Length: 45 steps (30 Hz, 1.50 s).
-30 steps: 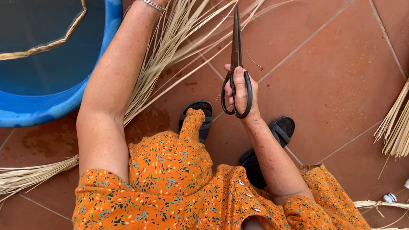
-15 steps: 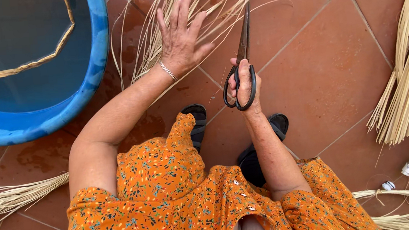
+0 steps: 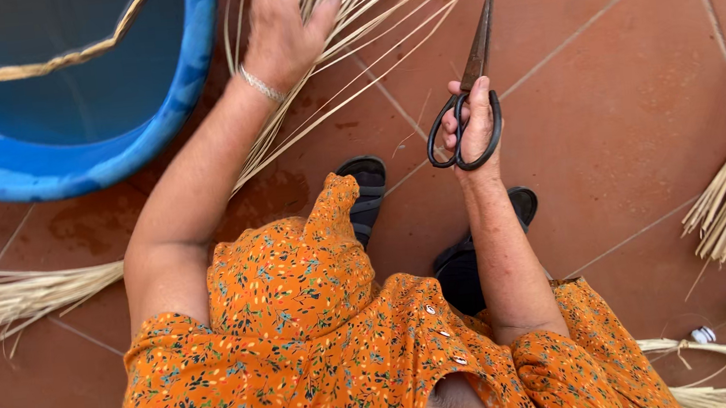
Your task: The person sits on a tiled floor, soaking dried plant strips in a blue basin of water, then bundles and ties them. They use scissors to trim the ends of the bundles and place the finished units aside.
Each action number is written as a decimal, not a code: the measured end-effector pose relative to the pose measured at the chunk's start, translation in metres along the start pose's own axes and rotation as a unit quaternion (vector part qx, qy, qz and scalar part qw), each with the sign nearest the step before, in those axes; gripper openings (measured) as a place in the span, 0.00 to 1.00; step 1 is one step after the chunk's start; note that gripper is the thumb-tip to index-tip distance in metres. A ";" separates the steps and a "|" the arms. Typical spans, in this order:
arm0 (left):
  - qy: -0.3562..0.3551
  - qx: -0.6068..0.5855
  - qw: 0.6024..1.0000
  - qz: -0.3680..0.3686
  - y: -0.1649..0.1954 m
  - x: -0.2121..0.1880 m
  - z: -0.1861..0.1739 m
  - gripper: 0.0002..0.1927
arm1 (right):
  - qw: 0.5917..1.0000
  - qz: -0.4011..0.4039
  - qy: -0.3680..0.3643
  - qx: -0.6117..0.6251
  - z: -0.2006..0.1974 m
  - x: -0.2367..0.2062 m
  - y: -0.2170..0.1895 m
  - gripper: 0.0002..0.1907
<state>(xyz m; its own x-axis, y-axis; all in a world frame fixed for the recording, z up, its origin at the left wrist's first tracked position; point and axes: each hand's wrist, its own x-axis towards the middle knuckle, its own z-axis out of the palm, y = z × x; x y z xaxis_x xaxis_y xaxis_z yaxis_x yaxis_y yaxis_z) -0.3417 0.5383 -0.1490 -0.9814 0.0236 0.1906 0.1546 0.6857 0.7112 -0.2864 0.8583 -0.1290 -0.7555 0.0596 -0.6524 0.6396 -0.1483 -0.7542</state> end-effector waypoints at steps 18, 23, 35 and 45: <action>-0.114 0.181 0.924 -0.318 -0.037 -0.212 -0.012 0.20 | 0.990 -0.089 -0.065 -0.084 0.032 0.044 -0.052 0.31; -0.096 -0.040 0.933 -0.344 -0.017 -0.164 -0.035 0.18 | 0.963 -0.240 0.049 -0.113 0.003 0.086 -0.029 0.20; -0.089 -0.424 0.854 -0.289 0.045 -0.014 -0.039 0.29 | 0.748 -0.169 0.125 -0.630 -0.033 0.072 -0.024 0.37; -0.053 -0.210 0.957 -0.191 0.091 -0.025 -0.028 0.23 | 0.965 -0.055 -0.218 -0.132 0.068 0.055 -0.110 0.53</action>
<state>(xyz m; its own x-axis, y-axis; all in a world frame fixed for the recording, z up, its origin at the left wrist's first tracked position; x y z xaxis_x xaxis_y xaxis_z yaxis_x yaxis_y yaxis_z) -0.2995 0.5801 -0.0704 -0.9783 -0.0808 -0.1910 -0.2068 0.3070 0.9290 -0.4077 0.8109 -0.0768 -0.7722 -0.3692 -0.5170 0.5217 0.0958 -0.8477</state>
